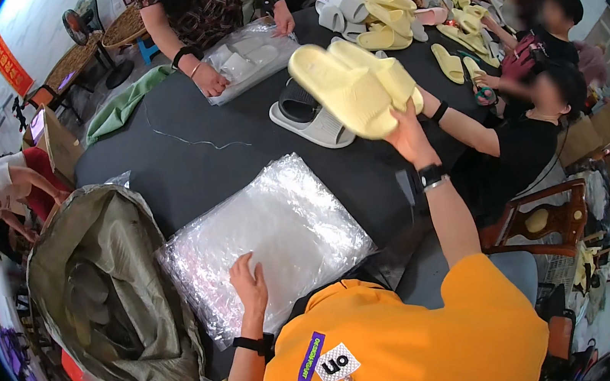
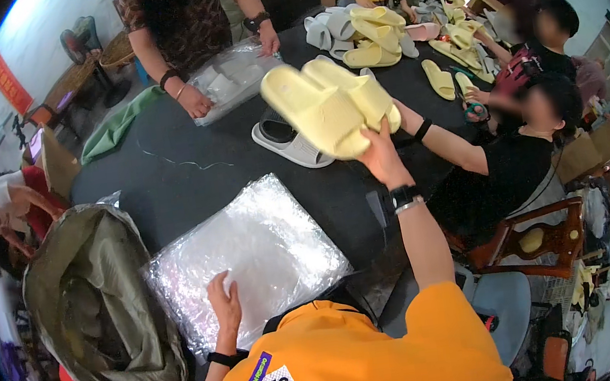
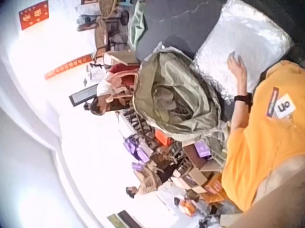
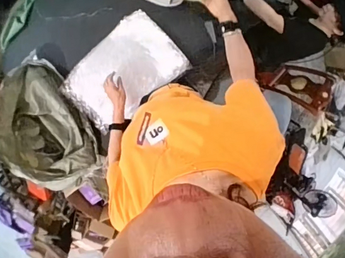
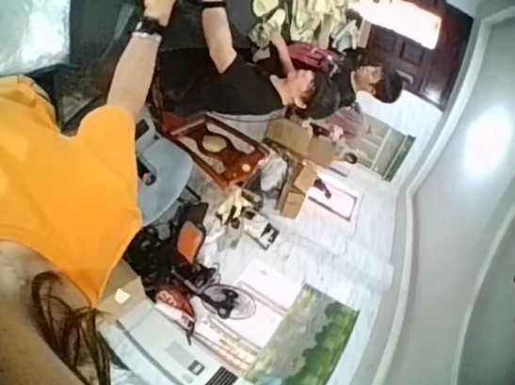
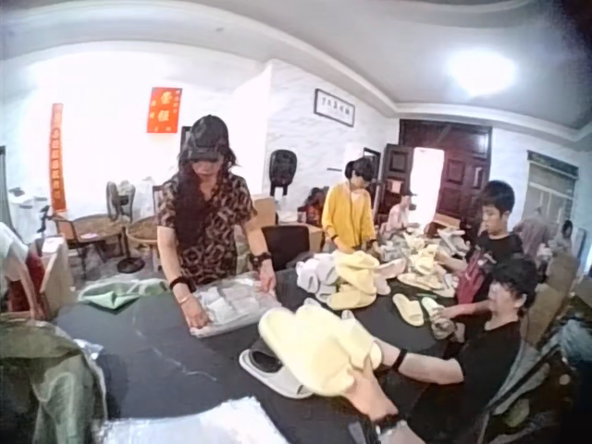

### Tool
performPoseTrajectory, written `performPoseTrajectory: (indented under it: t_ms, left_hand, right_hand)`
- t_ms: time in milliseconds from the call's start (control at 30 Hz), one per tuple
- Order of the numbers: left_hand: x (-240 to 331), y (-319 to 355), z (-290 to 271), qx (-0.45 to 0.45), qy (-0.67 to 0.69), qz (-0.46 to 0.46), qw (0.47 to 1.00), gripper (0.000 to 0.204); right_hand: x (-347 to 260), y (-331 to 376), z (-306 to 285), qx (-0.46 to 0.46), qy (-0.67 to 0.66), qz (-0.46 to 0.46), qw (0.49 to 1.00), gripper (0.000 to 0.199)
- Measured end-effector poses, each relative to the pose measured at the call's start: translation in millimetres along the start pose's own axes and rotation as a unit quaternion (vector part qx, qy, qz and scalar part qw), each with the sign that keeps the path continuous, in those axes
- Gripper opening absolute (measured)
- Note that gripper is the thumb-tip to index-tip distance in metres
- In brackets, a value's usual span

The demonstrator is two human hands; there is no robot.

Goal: The recorder is packing various pairs of slides/sandals into plastic bags at a packing station.

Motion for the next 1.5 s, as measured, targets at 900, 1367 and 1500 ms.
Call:
performPoseTrajectory:
  t_ms: [900, 1367, 1500]
  left_hand:
    - [9, 43, 23, -0.081, -0.182, 0.015, 0.980, 0.053]
    - [-51, 36, -2, 0.021, -0.287, -0.255, 0.923, 0.063]
    - [-89, 42, -23, 0.030, -0.150, -0.462, 0.874, 0.077]
  right_hand:
    - [190, 110, -21, -0.197, 0.417, 0.286, 0.840, 0.045]
    - [167, 97, -46, -0.198, 0.623, 0.169, 0.738, 0.061]
    - [189, 103, -43, -0.237, 0.570, 0.192, 0.763, 0.066]
Point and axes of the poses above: each hand's wrist, its own y-axis away from the middle knuckle, its own z-axis out of the palm, x = y × z, the point moved 2 cm from there along -y, towards the middle knuckle, and after that the axes turned 14 degrees about -y, right-handed, at the moved point
